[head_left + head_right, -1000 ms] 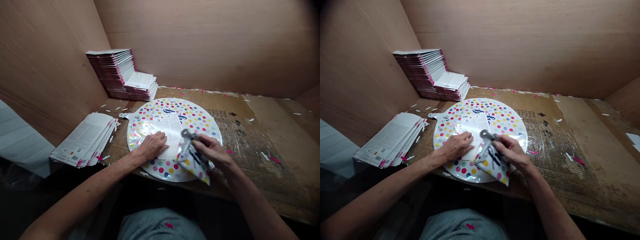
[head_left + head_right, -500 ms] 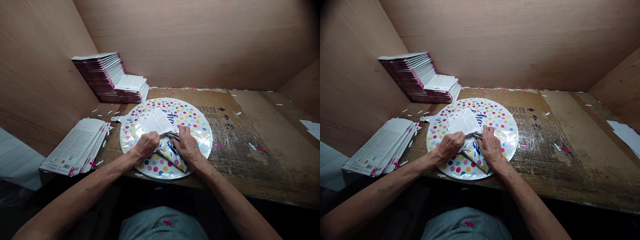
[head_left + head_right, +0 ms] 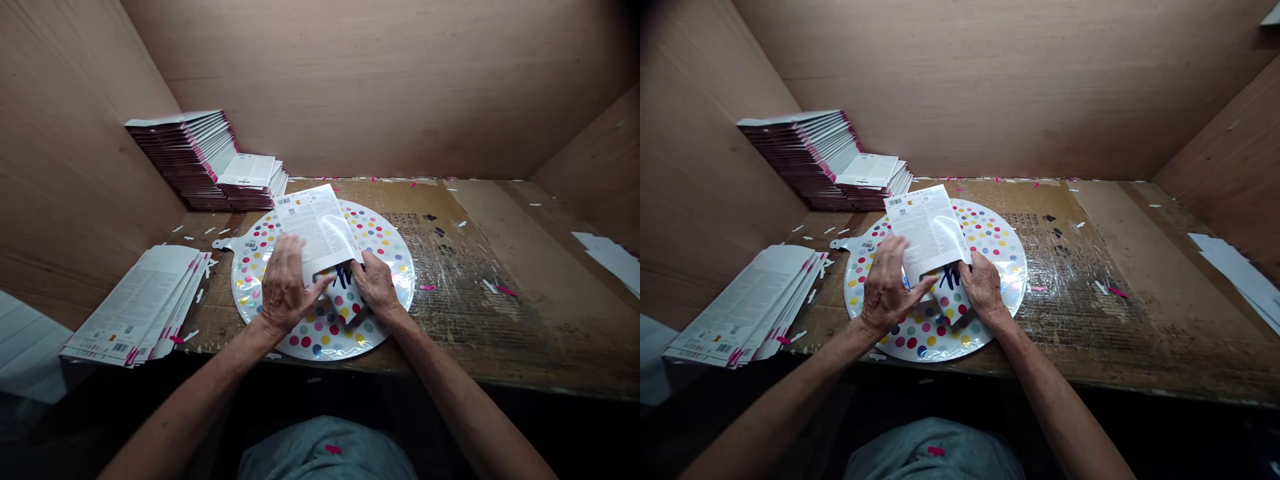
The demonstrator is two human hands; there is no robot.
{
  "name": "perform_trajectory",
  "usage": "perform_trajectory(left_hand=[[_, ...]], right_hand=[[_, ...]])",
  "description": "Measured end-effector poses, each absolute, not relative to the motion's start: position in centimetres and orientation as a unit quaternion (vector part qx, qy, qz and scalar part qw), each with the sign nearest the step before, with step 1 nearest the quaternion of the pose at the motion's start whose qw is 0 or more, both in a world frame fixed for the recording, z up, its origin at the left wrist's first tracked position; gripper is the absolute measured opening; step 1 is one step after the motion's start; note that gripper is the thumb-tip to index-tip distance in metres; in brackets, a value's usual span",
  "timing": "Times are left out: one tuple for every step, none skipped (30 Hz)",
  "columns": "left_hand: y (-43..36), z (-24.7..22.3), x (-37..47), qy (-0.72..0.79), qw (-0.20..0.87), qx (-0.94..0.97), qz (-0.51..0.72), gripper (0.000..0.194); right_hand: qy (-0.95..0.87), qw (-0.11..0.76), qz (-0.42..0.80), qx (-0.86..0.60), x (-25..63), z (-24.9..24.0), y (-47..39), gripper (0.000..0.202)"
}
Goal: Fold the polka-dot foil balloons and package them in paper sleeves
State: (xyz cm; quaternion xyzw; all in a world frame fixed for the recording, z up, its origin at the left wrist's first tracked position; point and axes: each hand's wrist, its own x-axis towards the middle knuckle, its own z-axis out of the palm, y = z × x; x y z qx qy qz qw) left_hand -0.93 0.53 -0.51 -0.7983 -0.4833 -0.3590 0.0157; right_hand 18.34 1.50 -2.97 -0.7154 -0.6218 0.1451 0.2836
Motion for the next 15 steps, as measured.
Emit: perform_trajectory(left_hand=[[0.3,-1.1,-0.6,-0.519,-0.038,-0.75,-0.408,0.065],[0.1,-1.8,-0.3,-0.544,-0.11,-0.706,-0.44,0.073],[0.2,-2.4,0.0,-0.557,-0.192,-0.665,-0.46,0.071],[0.3,-3.0,0.2,-0.561,-0.268,-0.626,-0.471,0.063],[0.5,-3.4,0.4,-0.562,-0.327,-0.589,-0.479,0.053],[0.6,-3.6,0.5,-0.568,-0.363,-0.554,-0.49,0.045],[0.7,-3.7,0.6,-0.575,-0.38,-0.522,-0.503,0.04],[0.5,-3.5,0.6,-0.581,-0.384,-0.497,-0.518,0.039],[0.2,-3.2,0.6,-0.58,-0.387,-0.485,-0.528,0.041],[-0.2,-2.7,0.5,-0.566,-0.403,-0.487,-0.529,0.044],[-0.8,-2.2,0.4,-0.538,-0.432,-0.499,-0.524,0.048],[-1.4,-1.7,0.4,-0.499,-0.473,-0.512,-0.514,0.054],[-1.8,-1.3,0.3,-0.456,-0.521,-0.519,-0.501,0.061],[-2.2,-0.9,0.3,-0.417,-0.571,-0.512,-0.488,0.07],[-2.3,-0.7,0.3,-0.385,-0.615,-0.494,-0.479,0.081]], right_hand=[[-0.623,0.293,0.163,-0.707,18.5,-3.0,1.6,0.026],[-0.626,0.298,0.18,-0.698,18.5,-3.0,1.5,0.028],[-0.629,0.303,0.192,-0.69,18.5,-2.9,1.3,0.028],[-0.634,0.313,0.194,-0.68,18.5,-2.9,0.9,0.03],[-0.647,0.327,0.184,-0.664,18.4,-2.9,0.2,0.038],[-0.669,0.344,0.163,-0.639,18.2,-2.9,-0.8,0.051],[-0.7,0.358,0.129,-0.604,18.0,-3.0,-1.9,0.066],[-0.737,0.367,0.086,-0.562,17.8,-3.2,-3.2,0.076],[-0.772,0.366,0.038,-0.518,17.6,-3.4,-4.5,0.076],[-0.799,0.364,-0.007,-0.479,17.5,-3.6,-5.6,0.069],[-0.815,0.364,-0.044,-0.448,17.4,-3.9,-6.5,0.062],[-0.822,0.371,-0.07,-0.426,17.4,-4.1,-7.2,0.058],[-0.825,0.382,-0.082,-0.409,17.4,-4.3,-7.6,0.058],[-0.827,0.394,-0.082,-0.392,17.5,-4.3,-7.8,0.058],[-0.831,0.403,-0.072,-0.377,17.6,-4.4,-7.8,0.057]])
